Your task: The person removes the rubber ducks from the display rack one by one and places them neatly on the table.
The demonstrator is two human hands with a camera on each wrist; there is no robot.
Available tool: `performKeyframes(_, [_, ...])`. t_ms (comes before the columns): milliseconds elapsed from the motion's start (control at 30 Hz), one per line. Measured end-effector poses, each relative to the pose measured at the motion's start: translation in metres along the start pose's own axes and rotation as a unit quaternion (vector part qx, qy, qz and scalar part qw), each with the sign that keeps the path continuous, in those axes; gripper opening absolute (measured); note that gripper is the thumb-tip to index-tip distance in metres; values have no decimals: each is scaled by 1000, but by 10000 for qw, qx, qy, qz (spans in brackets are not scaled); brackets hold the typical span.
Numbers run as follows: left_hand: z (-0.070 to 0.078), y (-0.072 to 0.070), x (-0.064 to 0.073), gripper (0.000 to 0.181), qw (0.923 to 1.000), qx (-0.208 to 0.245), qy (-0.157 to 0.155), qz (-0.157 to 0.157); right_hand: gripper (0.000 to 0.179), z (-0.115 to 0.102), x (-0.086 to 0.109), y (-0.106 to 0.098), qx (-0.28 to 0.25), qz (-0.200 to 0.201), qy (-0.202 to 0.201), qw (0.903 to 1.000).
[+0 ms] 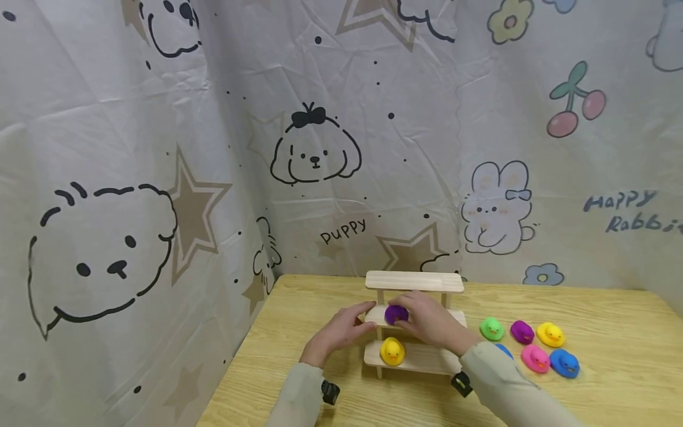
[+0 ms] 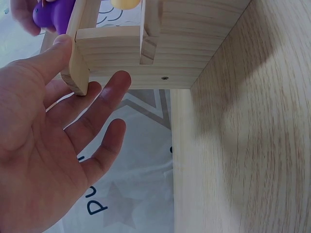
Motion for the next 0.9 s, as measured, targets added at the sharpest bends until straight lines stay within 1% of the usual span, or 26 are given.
performKeyframes(133, [-2, -2, 1, 50, 10000, -9, -18, 9, 36, 0, 6, -5, -44, -47, -26, 10000])
performKeyframes(233, [-2, -2, 1, 50, 10000, -51, -13, 8, 38, 1, 12, -11, -46, 8, -71, 10000])
performKeyframes(500, [-2, -1, 0, 52, 9999, -123, -87, 0, 41, 7, 34, -33, 33, 422, -231, 9988])
performKeyframes(900, [-1, -1, 0, 51, 9998, -155, -112, 12, 40, 18, 65, -57, 153, 388, -77, 9991])
Point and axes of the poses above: each hand's wrist, its own x-axis away from the middle knuckle, its own y-axis out of the palm, z = x × y, the point moved 9 cm from there along -x, towards the middle knuckle, and after that the axes turned 2 degrees about -z, right-handed, at the moved point
